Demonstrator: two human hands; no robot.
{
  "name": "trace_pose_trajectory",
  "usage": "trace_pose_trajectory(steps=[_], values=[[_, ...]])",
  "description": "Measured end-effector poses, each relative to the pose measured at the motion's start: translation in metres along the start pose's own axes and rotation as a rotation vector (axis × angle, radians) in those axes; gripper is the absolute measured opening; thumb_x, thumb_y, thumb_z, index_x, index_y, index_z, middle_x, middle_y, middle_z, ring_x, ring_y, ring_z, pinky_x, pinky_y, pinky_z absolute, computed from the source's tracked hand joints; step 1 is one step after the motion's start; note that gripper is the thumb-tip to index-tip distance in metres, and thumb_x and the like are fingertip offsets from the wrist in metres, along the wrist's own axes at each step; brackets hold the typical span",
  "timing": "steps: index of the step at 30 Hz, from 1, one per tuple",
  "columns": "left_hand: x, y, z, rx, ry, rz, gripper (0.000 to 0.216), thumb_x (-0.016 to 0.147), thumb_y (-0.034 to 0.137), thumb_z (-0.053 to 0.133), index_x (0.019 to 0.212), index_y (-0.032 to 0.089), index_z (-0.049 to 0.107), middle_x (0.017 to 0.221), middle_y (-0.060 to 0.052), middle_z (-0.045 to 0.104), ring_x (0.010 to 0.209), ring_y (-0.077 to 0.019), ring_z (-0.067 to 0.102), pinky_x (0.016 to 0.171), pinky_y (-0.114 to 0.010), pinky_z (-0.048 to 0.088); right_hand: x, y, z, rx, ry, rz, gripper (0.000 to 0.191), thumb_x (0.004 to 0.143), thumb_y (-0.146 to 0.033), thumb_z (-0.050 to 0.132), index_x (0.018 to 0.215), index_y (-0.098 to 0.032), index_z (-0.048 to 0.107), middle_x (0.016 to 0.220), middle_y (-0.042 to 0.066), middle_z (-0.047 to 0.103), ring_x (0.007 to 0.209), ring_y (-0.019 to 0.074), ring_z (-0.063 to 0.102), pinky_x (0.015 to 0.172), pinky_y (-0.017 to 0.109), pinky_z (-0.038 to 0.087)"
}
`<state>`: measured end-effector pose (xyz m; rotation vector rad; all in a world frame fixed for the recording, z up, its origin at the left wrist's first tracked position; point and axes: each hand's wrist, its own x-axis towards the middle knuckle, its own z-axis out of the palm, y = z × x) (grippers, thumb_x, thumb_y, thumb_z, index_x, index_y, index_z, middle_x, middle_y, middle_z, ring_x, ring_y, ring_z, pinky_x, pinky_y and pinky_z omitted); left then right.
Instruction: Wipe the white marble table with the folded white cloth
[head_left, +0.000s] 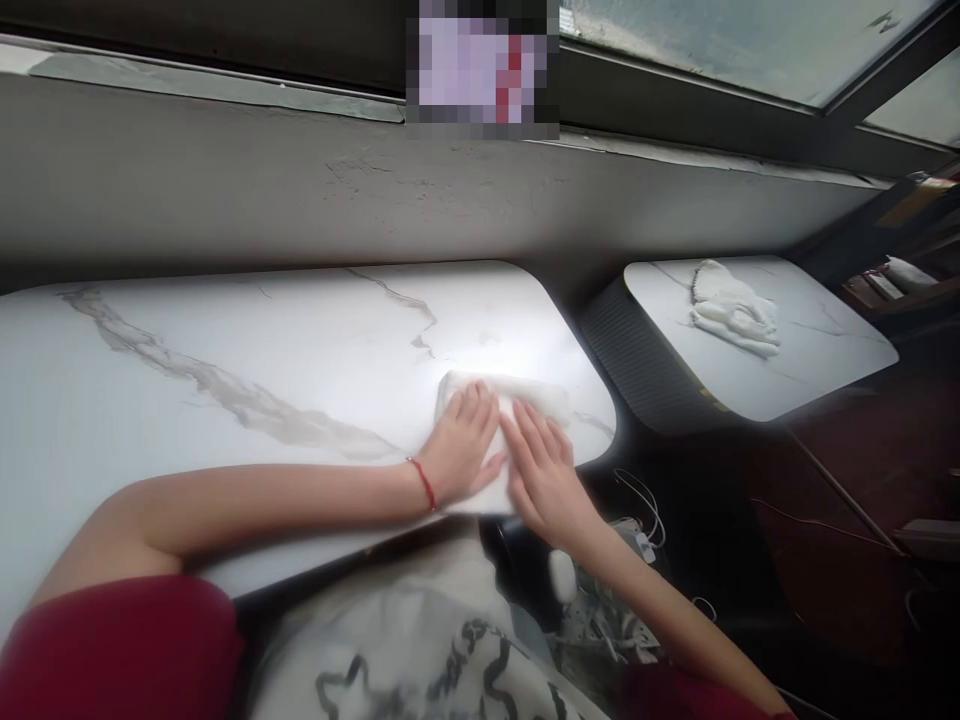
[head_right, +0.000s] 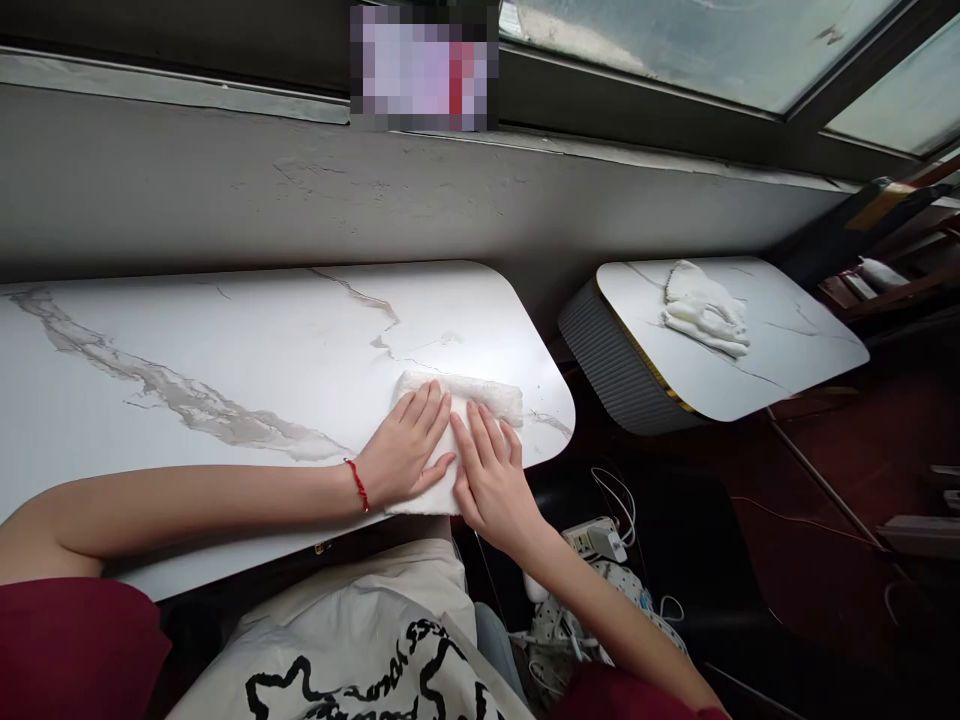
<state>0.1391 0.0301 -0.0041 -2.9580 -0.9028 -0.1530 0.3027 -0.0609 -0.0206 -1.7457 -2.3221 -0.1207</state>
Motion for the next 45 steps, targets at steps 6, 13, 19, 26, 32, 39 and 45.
trace_pose_trajectory(steps=[6,13,19,26,32,39,45], values=[[0.017,-0.036,0.002,-0.014,0.024,-0.071,0.069,0.1,0.042,0.042,0.149,-0.006,0.041,0.155,-0.031,0.041,0.145,-0.0409,0.04,0.118,-0.049,0.033,0.046,0.016,0.016,-0.004,0.029,-0.055,0.076,0.099,-0.021,0.03,0.164,-0.022,-0.008,0.167,0.016,0.026,0.155,0.0319,0.024,0.122,0.055,0.026],[0.039,-0.111,0.01,-0.044,0.083,-0.236,0.068,0.1,0.043,0.042,0.151,-0.001,0.041,0.157,-0.026,0.041,0.148,-0.0352,0.037,0.119,-0.046,0.03,0.142,0.035,0.039,0.01,-0.023,-0.136,0.067,0.099,-0.025,0.028,0.164,-0.018,0.017,0.168,0.012,0.027,0.155,0.0297,0.024,0.123,0.051,0.023],[0.048,-0.171,0.013,-0.047,0.109,-0.39,0.068,0.101,0.046,0.039,0.152,0.001,0.04,0.159,-0.024,0.039,0.147,-0.035,0.036,0.119,-0.047,0.028,0.223,0.04,0.065,0.028,-0.026,-0.22,0.063,0.099,-0.028,0.027,0.16,-0.015,0.03,0.168,0.012,0.026,0.155,0.0295,0.023,0.123,0.05,0.02],[0.054,-0.2,0.017,-0.064,0.116,-0.497,0.068,0.101,0.046,0.038,0.154,0.003,0.037,0.161,-0.022,0.036,0.147,-0.0355,0.034,0.12,-0.048,0.025,0.27,0.045,0.075,0.093,-0.071,-0.268,0.062,0.097,-0.028,0.03,0.158,-0.015,0.033,0.168,0.012,0.027,0.154,0.0291,0.025,0.123,0.049,0.02],[0.059,-0.211,0.018,-0.048,0.131,-0.517,0.066,0.101,0.046,0.04,0.153,0.005,0.04,0.159,-0.021,0.039,0.145,-0.0334,0.037,0.118,-0.045,0.028,0.286,0.043,0.077,0.117,-0.06,-0.227,0.061,0.098,-0.028,0.03,0.156,-0.014,0.037,0.166,0.012,0.031,0.152,0.0264,0.028,0.123,0.048,0.02],[0.058,-0.211,0.017,-0.028,0.124,-0.526,0.065,0.102,0.045,0.04,0.153,0.004,0.039,0.16,-0.022,0.038,0.145,-0.0342,0.037,0.118,-0.046,0.027,0.283,0.034,0.079,0.094,-0.005,-0.199,0.06,0.098,-0.027,0.029,0.155,-0.011,0.04,0.165,0.014,0.033,0.15,0.0273,0.031,0.122,0.047,0.02],[0.044,-0.198,0.013,0.013,0.081,-0.507,0.065,0.102,0.043,0.04,0.154,0.003,0.038,0.161,-0.023,0.036,0.146,-0.0352,0.037,0.118,-0.047,0.028,0.262,0.022,0.081,0.092,0.037,-0.21,0.06,0.098,-0.024,0.028,0.155,-0.01,0.04,0.162,0.017,0.037,0.149,0.0288,0.034,0.12,0.05,0.022]])
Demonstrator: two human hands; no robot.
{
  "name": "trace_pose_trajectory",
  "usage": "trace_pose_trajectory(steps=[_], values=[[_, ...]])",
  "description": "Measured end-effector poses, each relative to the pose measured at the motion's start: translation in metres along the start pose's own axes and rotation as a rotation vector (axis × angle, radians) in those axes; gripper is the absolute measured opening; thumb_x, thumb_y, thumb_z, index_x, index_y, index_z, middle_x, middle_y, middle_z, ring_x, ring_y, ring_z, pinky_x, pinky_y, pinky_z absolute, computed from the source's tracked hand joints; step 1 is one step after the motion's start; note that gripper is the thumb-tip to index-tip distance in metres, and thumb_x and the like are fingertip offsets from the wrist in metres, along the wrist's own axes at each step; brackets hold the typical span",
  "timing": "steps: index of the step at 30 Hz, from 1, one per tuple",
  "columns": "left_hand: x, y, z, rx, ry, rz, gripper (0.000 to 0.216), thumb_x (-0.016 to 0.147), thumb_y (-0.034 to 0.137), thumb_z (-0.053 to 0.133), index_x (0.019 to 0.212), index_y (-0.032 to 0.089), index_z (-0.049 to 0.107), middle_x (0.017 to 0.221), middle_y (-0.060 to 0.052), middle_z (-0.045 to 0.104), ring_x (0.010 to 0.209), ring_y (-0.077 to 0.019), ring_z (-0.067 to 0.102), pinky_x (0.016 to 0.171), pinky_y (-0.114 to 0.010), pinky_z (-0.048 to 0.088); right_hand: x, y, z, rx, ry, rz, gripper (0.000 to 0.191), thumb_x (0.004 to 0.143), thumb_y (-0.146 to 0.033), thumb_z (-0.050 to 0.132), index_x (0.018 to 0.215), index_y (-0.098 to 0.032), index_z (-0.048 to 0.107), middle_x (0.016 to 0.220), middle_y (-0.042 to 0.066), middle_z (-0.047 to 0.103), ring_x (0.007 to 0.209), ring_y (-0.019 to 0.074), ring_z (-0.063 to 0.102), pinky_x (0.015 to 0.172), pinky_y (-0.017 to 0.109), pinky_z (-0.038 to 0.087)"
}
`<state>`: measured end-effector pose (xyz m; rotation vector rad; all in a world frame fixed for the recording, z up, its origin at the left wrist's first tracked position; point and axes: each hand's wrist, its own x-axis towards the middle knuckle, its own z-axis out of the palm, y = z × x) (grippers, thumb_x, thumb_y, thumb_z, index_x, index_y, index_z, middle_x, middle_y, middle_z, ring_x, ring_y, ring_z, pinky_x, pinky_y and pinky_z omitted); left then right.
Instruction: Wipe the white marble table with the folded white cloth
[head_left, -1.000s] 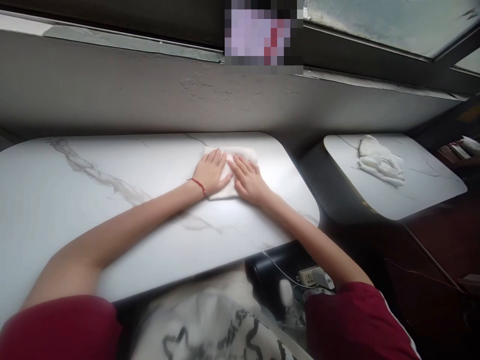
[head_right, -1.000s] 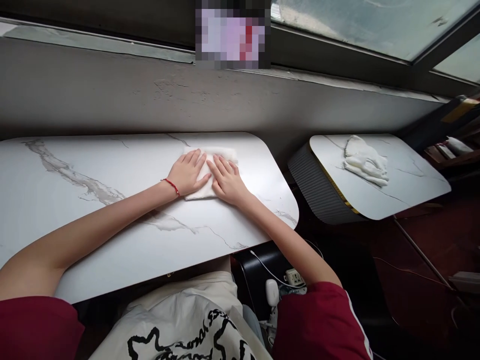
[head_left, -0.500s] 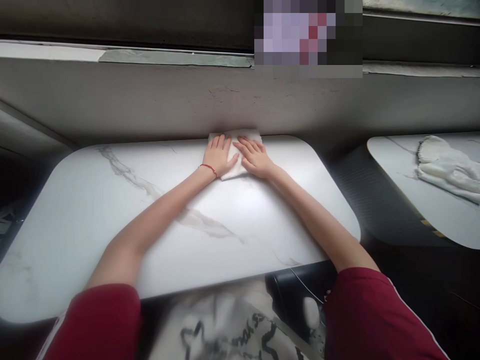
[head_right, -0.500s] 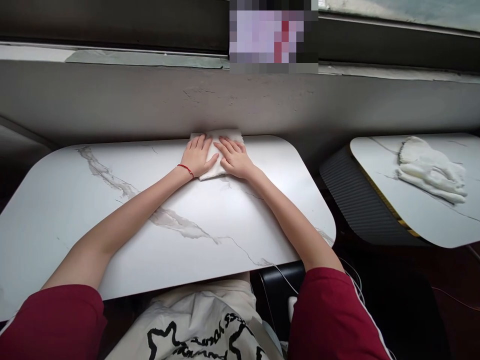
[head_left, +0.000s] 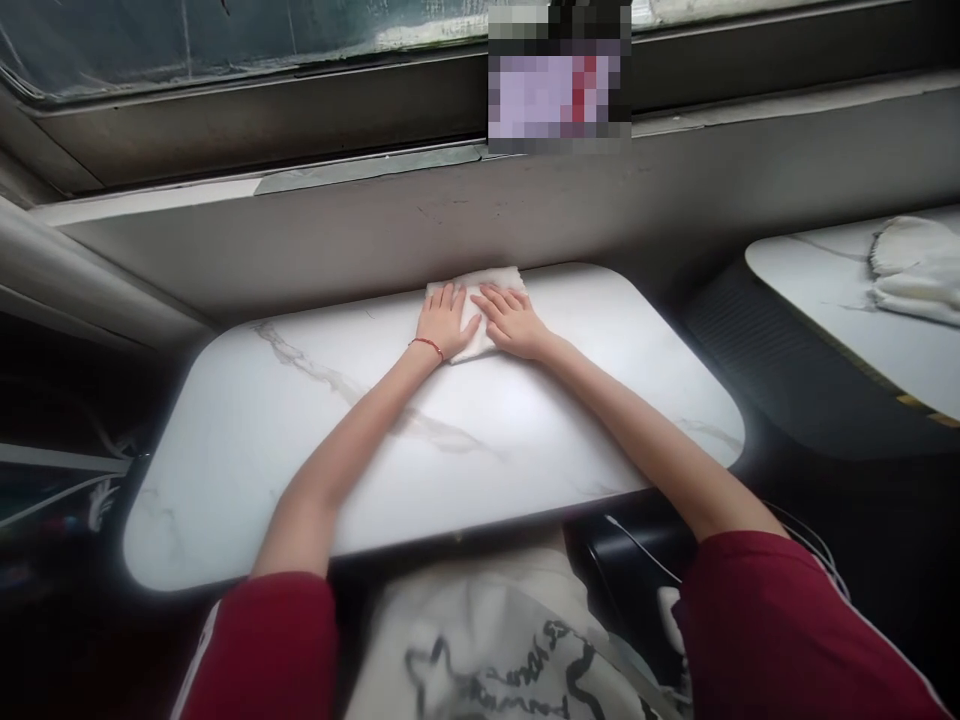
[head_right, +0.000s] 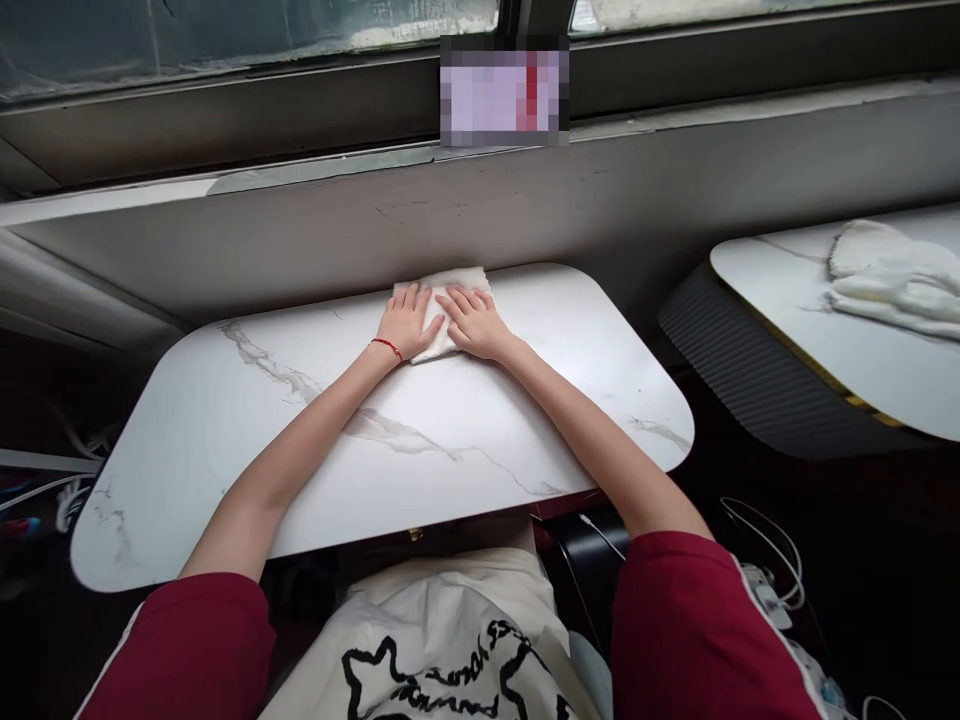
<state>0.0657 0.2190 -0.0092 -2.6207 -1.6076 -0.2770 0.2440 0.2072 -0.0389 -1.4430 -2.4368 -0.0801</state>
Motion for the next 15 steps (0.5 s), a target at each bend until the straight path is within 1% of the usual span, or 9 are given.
trace_pose_trajectory(steps=[2,5,9,12,15], values=[[-0.016,0.004,-0.004,0.015,-0.012,0.023,0.066,0.102,0.043,0.041,0.154,0.003,0.036,0.161,-0.023,0.036,0.147,-0.035,0.036,0.119,-0.047,0.027,-0.014,-0.011,-0.001,-0.022,0.011,-0.004,0.059,0.099,-0.025,0.028,0.155,-0.009,0.04,0.162,0.019,0.037,0.149,0.0305,0.034,0.12,0.051,0.022],[-0.051,0.013,-0.01,0.024,-0.03,0.063,0.067,0.102,0.043,0.042,0.154,0.002,0.036,0.161,-0.025,0.035,0.148,-0.036,0.034,0.119,-0.048,0.028,-0.045,-0.038,-0.007,-0.083,0.016,-0.017,0.06,0.099,-0.026,0.031,0.154,-0.005,0.04,0.162,0.022,0.036,0.149,0.0347,0.032,0.118,0.054,0.023],[-0.115,0.03,-0.021,0.049,-0.025,0.087,0.066,0.103,0.04,0.039,0.152,-0.003,0.038,0.16,-0.028,0.035,0.149,-0.039,0.034,0.12,-0.049,0.029,-0.094,-0.089,-0.023,-0.147,-0.017,-0.076,0.061,0.098,-0.026,0.035,0.154,0.001,0.038,0.16,0.027,0.036,0.148,0.039,0.033,0.118,0.055,0.026],[-0.165,0.043,-0.033,0.082,-0.046,0.144,0.064,0.103,0.037,0.036,0.151,-0.006,0.038,0.159,-0.029,0.036,0.149,-0.04,0.034,0.12,-0.049,0.03,-0.13,-0.129,-0.037,-0.2,-0.004,-0.12,0.065,0.097,-0.029,0.04,0.151,0.008,0.038,0.155,0.034,0.039,0.144,0.0472,0.037,0.113,0.063,0.03],[-0.208,0.051,-0.048,0.109,-0.055,0.14,0.062,0.103,0.036,0.035,0.15,-0.005,0.04,0.159,-0.029,0.037,0.149,-0.0402,0.035,0.12,-0.05,0.033,-0.158,-0.158,-0.05,-0.23,0.013,-0.238,0.07,0.095,-0.031,0.045,0.149,0.012,0.037,0.15,0.039,0.042,0.138,0.0517,0.042,0.106,0.066,0.035]])
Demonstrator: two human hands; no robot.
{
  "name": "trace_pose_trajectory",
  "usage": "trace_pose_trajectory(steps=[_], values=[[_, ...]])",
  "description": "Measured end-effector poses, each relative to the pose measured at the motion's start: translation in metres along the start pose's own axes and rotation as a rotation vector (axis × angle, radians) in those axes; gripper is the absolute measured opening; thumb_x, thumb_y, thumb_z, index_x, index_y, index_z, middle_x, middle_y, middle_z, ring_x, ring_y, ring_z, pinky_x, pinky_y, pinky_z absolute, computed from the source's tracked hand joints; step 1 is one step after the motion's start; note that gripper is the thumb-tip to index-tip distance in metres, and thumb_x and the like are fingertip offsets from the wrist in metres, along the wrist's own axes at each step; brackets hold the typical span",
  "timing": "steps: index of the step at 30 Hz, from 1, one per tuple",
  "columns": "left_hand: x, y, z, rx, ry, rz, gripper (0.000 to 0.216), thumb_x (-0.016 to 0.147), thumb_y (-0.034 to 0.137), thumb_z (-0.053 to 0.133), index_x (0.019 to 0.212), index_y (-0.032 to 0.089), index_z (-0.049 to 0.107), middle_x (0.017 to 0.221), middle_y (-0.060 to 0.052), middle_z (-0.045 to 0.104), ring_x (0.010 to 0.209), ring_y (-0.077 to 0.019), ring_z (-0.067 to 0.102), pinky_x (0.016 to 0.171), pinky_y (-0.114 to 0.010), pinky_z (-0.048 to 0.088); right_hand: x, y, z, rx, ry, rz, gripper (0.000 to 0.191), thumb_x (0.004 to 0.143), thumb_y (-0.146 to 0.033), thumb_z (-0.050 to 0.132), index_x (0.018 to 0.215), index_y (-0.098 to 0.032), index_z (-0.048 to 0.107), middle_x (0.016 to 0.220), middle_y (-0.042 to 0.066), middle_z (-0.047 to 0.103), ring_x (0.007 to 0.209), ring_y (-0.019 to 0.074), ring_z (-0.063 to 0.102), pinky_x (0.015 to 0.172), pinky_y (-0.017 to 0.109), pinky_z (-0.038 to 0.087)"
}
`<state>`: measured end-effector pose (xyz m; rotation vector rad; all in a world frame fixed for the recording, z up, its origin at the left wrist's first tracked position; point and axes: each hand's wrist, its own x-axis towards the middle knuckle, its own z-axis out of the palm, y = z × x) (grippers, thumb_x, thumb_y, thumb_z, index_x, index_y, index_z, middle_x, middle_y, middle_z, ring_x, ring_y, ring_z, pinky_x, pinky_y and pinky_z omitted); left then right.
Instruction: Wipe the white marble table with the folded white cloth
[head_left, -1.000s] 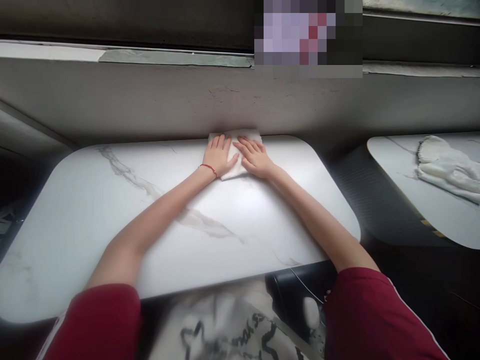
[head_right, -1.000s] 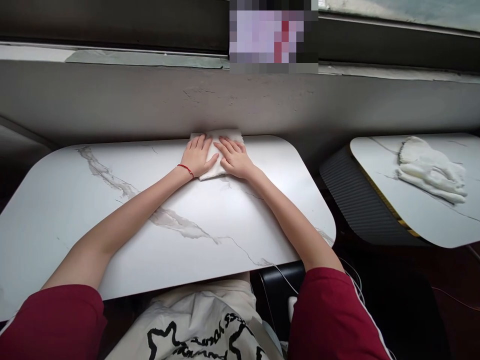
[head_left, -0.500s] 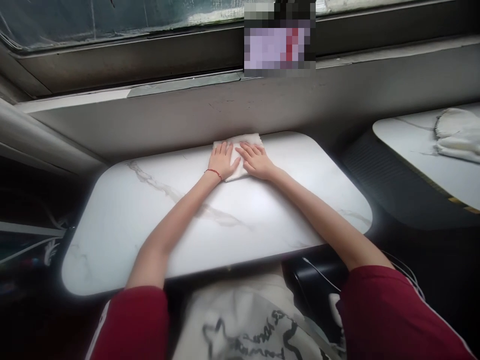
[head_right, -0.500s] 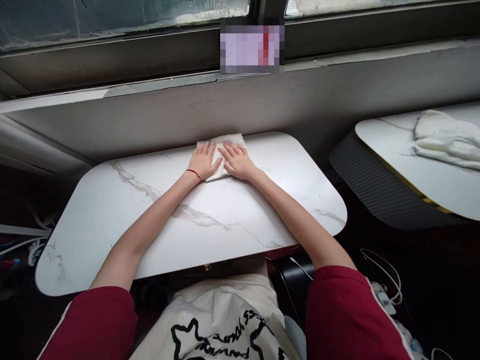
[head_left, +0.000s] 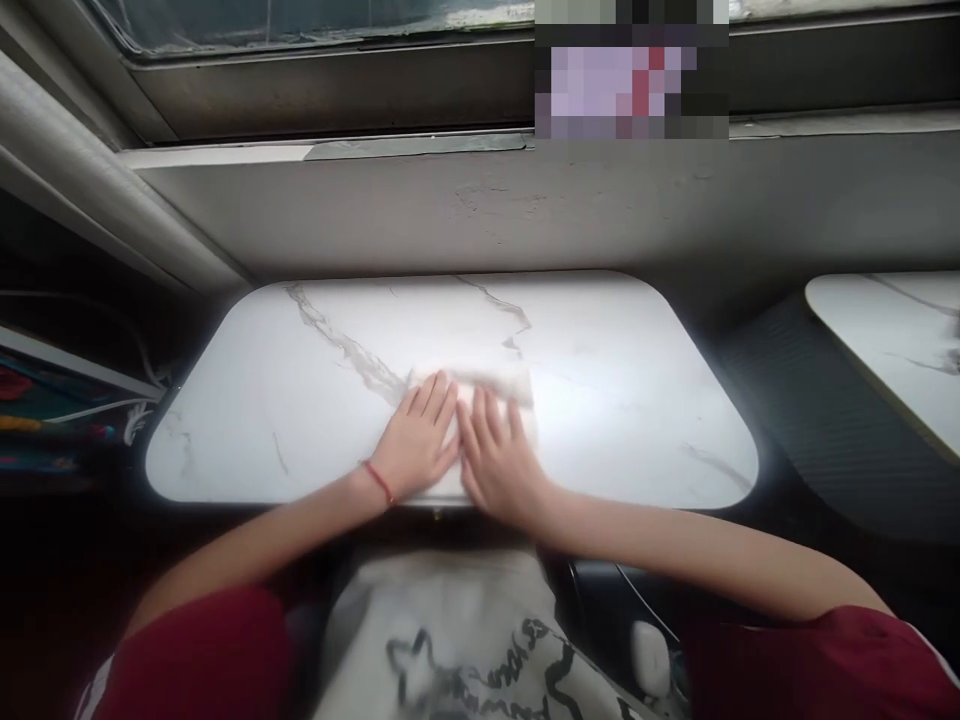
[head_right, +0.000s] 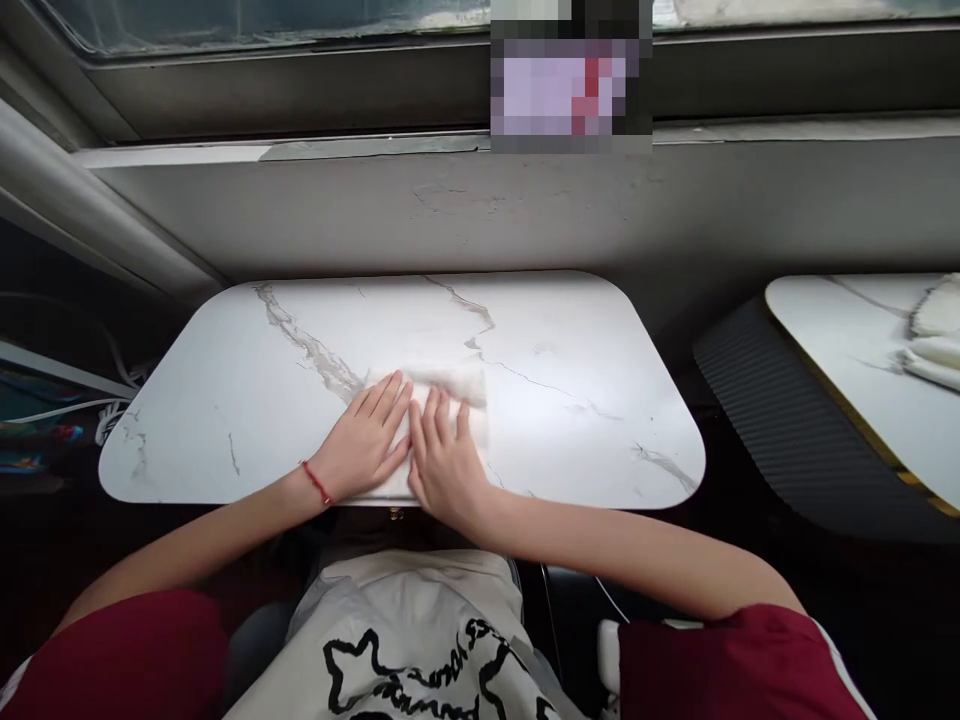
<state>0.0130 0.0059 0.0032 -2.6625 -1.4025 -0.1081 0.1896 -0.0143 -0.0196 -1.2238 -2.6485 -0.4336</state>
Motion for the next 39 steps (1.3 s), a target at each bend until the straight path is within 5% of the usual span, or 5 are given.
trace_pose_trajectory(steps=[7,15,25,32,39], values=[[-0.041,0.008,-0.016,-0.091,0.001,-0.063,0.057,0.103,0.029,0.038,0.153,0.003,0.037,0.162,-0.024,0.033,0.152,-0.032,0.032,0.123,-0.045,0.034,-0.005,-0.007,-0.021,0.003,0.058,-0.167,0.066,0.095,-0.036,0.047,0.143,0.01,0.047,0.136,0.034,0.058,0.119,0.0425,0.06,0.094,0.052,0.049],[-0.042,0.003,-0.003,-0.039,0.044,-0.105,0.058,0.101,0.023,0.034,0.154,0.0,0.035,0.163,-0.023,0.031,0.154,-0.0298,0.027,0.125,-0.046,0.029,0.009,-0.011,0.003,0.256,0.134,-0.243,0.069,0.092,-0.031,0.045,0.143,0.015,0.042,0.15,0.037,0.044,0.139,0.0485,0.042,0.114,0.061,0.034],[-0.017,-0.093,0.005,-0.02,-0.052,-0.173,0.063,0.103,0.035,0.031,0.153,-0.001,0.037,0.162,-0.023,0.033,0.152,-0.0316,0.032,0.124,-0.047,0.03,0.109,-0.002,0.042,0.463,0.097,-0.307,0.067,0.094,-0.031,0.041,0.144,0.013,0.042,0.152,0.035,0.041,0.144,0.0439,0.036,0.117,0.063,0.031],[0.032,-0.168,0.024,-0.046,-0.042,-0.254,0.066,0.1,0.036,0.034,0.154,-0.001,0.035,0.163,-0.024,0.032,0.153,-0.0318,0.03,0.124,-0.047,0.026,0.197,0.026,0.075,0.386,0.072,-0.3,0.065,0.096,-0.031,0.041,0.149,0.008,0.04,0.156,0.028,0.042,0.147,0.0367,0.036,0.122,0.053,0.028],[0.06,-0.212,0.028,-0.075,-0.016,-0.335,0.063,0.098,0.031,0.036,0.153,0.0,0.035,0.163,-0.022,0.033,0.152,-0.0305,0.03,0.124,-0.045,0.023,0.254,0.033,0.087,0.309,0.006,-0.233,0.062,0.101,-0.033,0.039,0.152,0.001,0.04,0.161,0.019,0.038,0.15,0.0318,0.033,0.125,0.044,0.021]])
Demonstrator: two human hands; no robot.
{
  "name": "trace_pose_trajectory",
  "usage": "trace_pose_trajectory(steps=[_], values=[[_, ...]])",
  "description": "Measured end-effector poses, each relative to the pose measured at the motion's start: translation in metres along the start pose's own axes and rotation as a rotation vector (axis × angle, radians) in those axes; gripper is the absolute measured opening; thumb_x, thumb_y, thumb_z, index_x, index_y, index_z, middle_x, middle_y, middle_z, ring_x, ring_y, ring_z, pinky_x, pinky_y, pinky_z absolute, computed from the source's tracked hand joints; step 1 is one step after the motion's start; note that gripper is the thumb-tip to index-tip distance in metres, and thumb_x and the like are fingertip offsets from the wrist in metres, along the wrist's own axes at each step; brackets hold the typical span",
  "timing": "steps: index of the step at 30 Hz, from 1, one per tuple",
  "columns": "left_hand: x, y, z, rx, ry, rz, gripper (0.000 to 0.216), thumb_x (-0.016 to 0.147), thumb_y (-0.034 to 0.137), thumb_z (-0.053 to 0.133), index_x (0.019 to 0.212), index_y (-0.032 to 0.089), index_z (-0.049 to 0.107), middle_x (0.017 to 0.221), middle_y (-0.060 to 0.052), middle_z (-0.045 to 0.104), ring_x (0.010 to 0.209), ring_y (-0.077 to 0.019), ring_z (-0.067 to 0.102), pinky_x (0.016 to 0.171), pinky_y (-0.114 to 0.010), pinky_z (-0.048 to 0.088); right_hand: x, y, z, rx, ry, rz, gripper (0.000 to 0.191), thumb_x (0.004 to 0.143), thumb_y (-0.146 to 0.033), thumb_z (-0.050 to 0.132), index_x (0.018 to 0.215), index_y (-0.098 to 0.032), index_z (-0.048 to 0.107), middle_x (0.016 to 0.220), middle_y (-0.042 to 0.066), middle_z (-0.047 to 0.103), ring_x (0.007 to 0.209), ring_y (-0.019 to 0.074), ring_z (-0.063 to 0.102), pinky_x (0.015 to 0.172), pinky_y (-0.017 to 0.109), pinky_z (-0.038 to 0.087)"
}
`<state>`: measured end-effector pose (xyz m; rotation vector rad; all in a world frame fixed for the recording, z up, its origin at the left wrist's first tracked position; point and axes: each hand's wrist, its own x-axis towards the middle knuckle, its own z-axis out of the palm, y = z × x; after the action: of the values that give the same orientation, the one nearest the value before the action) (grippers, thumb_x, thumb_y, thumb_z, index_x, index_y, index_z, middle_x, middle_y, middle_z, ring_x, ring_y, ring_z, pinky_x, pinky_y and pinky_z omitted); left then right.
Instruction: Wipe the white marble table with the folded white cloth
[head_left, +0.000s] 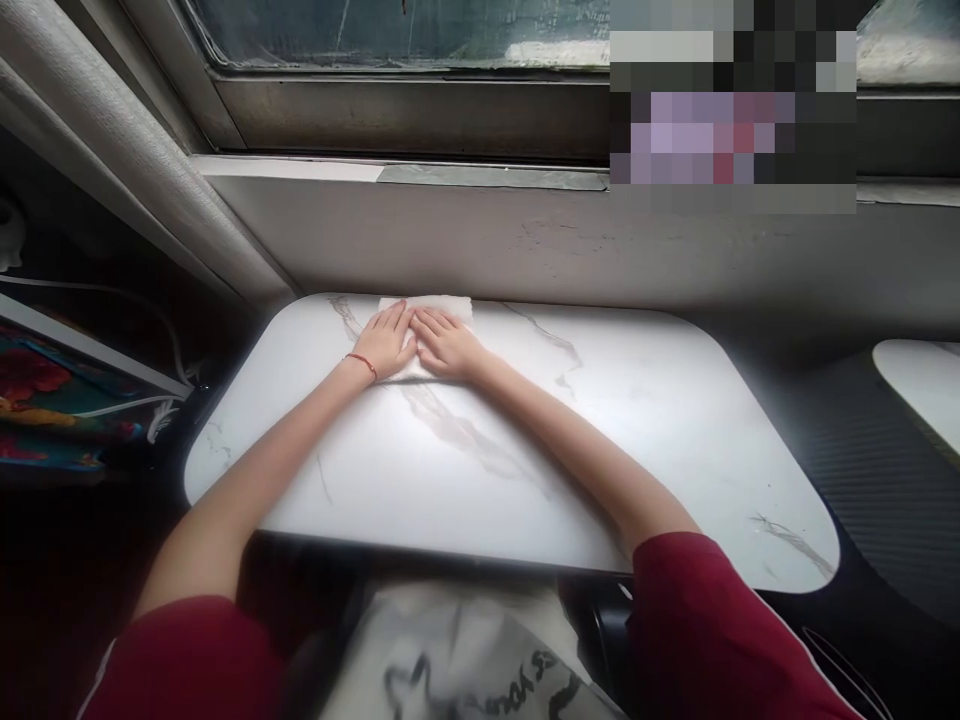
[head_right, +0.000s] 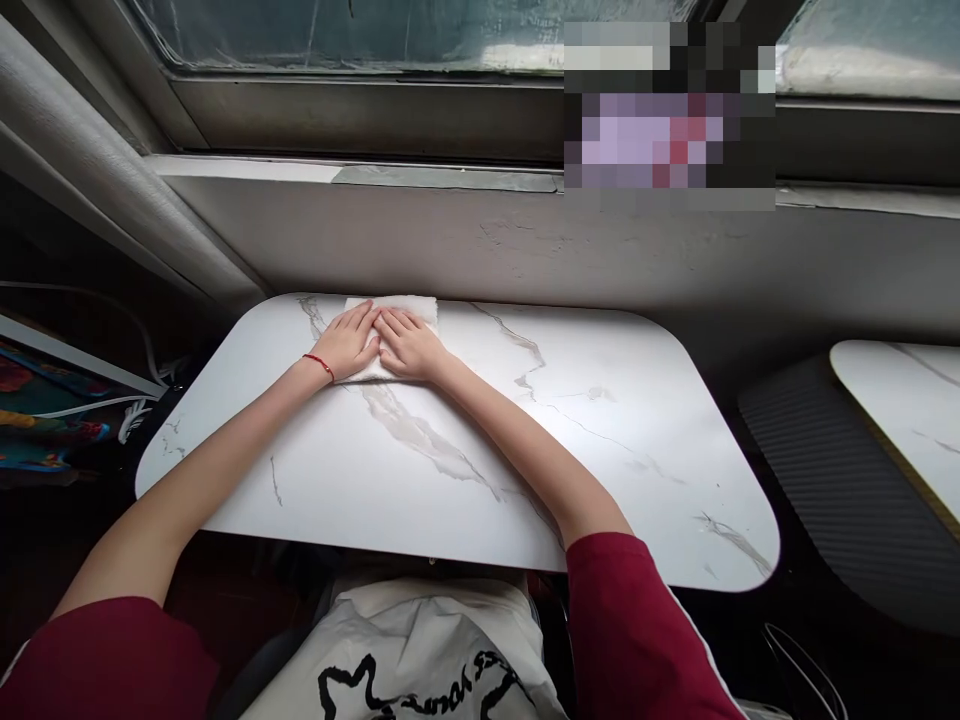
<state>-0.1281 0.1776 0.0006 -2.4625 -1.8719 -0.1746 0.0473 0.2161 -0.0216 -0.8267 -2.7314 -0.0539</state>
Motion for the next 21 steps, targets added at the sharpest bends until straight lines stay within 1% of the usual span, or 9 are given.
trace_pose_trajectory(steps=[4,8,10,13,16,19,21], values=[[0.013,-0.005,-0.005,0.006,-0.02,-0.07,0.059,0.097,0.027,0.037,0.148,-0.003,0.041,0.159,-0.024,0.039,0.15,-0.033,0.033,0.123,-0.045,0.024,0.019,-0.001,0.003,-0.011,0.008,0.015,0.059,0.102,-0.033,0.037,0.15,0.0,0.042,0.159,0.019,0.041,0.148,0.0301,0.036,0.123,0.043,0.024],[0.022,-0.011,-0.006,0.003,0.005,-0.106,0.052,0.097,0.023,0.034,0.141,-0.002,0.048,0.152,-0.024,0.046,0.143,-0.0345,0.041,0.119,-0.046,0.028,0.035,-0.003,0.008,-0.015,0.026,0.051,0.056,0.102,-0.033,0.038,0.147,-0.001,0.045,0.158,0.019,0.043,0.146,0.0292,0.037,0.122,0.043,0.025],[0.021,-0.016,-0.004,0.003,0.026,-0.105,0.052,0.098,0.022,0.031,0.142,0.0,0.048,0.153,-0.023,0.046,0.143,-0.0331,0.041,0.119,-0.045,0.028,0.04,-0.004,0.01,-0.01,0.036,0.05,0.055,0.101,-0.032,0.038,0.146,-0.001,0.046,0.158,0.02,0.043,0.146,0.03,0.038,0.121,0.044,0.026],[0.016,-0.023,0.0,-0.011,0.046,-0.105,0.055,0.1,0.023,0.027,0.148,0.001,0.043,0.157,-0.021,0.042,0.147,-0.0302,0.038,0.121,-0.043,0.025,0.044,-0.01,0.012,0.004,0.039,0.071,0.056,0.1,-0.032,0.038,0.146,0.0,0.047,0.157,0.02,0.044,0.145,0.0309,0.039,0.121,0.045,0.026],[0.008,-0.029,0.002,-0.026,0.049,-0.104,0.057,0.1,0.025,0.027,0.151,0.002,0.039,0.161,-0.02,0.038,0.149,-0.0293,0.035,0.121,-0.044,0.024,0.044,-0.021,0.011,0.003,0.02,0.111,0.058,0.1,-0.031,0.037,0.147,0.001,0.045,0.158,0.021,0.043,0.146,0.0316,0.037,0.122,0.045,0.024],[-0.005,-0.031,0.0,-0.031,0.044,-0.071,0.058,0.1,0.026,0.028,0.152,0.003,0.039,0.162,-0.02,0.037,0.15,-0.0286,0.033,0.122,-0.045,0.023,0.036,-0.039,0.009,-0.014,0.001,0.14,0.06,0.101,-0.031,0.036,0.15,0.003,0.04,0.16,0.023,0.038,0.148,0.0343,0.033,0.123,0.048,0.022],[-0.022,-0.028,-0.002,-0.031,0.039,-0.042,0.059,0.099,0.026,0.029,0.151,0.002,0.04,0.161,-0.021,0.037,0.151,-0.0287,0.033,0.122,-0.045,0.024,0.026,-0.056,0.006,-0.013,-0.007,0.14,0.061,0.102,-0.032,0.035,0.151,0.004,0.038,0.161,0.024,0.036,0.15,0.0353,0.031,0.123,0.05,0.021]])
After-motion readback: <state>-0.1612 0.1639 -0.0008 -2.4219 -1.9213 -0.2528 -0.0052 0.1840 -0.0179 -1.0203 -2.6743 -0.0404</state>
